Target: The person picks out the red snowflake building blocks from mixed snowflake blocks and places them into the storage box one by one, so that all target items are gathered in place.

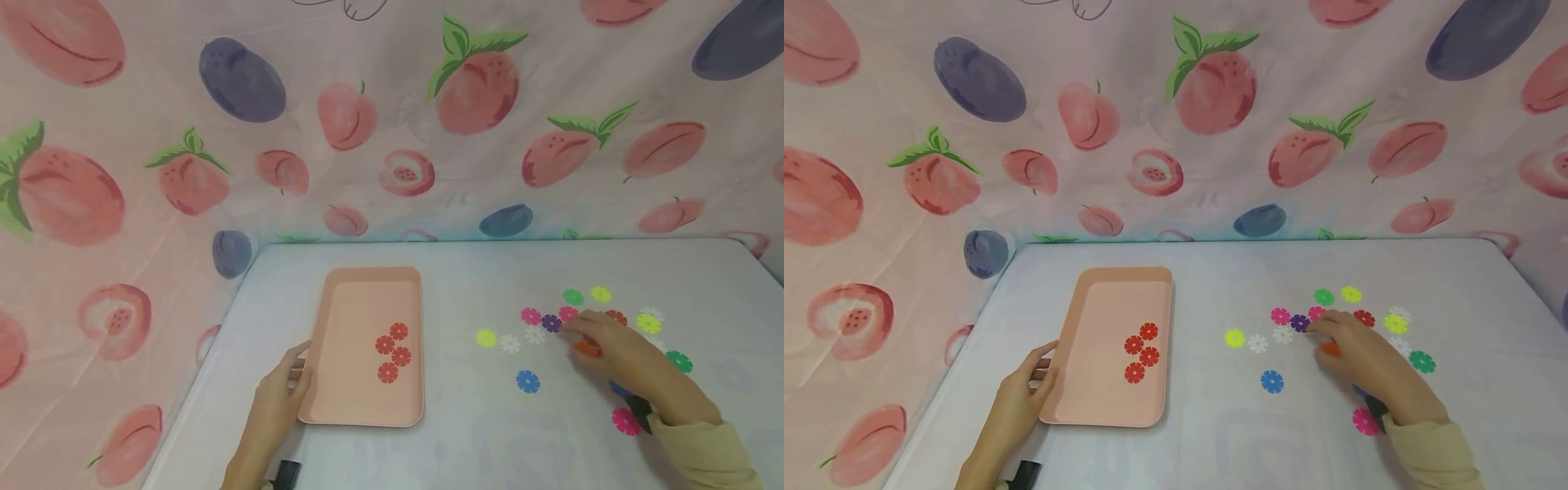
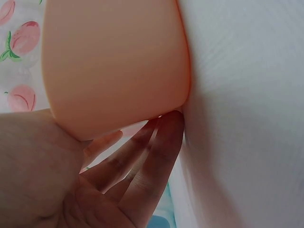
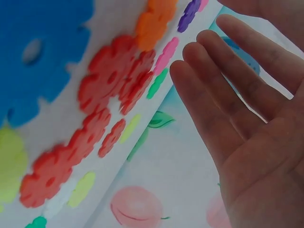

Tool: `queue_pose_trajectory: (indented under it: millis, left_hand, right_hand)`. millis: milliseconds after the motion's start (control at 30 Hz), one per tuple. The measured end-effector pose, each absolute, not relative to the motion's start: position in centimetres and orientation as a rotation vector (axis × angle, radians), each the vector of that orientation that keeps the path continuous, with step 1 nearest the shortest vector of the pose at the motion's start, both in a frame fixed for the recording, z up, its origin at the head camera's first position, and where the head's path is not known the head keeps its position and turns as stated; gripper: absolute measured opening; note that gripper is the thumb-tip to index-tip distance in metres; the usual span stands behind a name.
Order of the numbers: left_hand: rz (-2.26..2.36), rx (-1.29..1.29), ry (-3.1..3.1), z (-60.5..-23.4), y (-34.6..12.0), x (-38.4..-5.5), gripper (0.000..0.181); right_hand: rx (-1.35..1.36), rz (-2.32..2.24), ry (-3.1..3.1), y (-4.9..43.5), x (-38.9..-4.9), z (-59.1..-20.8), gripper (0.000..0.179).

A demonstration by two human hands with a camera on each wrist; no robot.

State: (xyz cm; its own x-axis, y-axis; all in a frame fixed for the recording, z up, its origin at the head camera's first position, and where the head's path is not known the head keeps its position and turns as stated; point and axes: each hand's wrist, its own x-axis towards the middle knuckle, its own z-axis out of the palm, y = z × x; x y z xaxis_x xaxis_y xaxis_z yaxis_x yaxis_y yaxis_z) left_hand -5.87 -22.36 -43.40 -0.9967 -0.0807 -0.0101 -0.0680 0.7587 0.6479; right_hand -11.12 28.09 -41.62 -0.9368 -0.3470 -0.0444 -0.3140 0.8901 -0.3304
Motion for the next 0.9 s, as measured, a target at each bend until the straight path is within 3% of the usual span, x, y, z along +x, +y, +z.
queue_pose_trajectory:
  millis: [900]
  left_hand:
    - [-1.078, 0.139, -2.929, -43.5, -22.3, -5.9, 0.047]
  right_hand:
    - [-0.538, -0.425, 3.024, 30.8, -11.7, -42.5, 0.039]
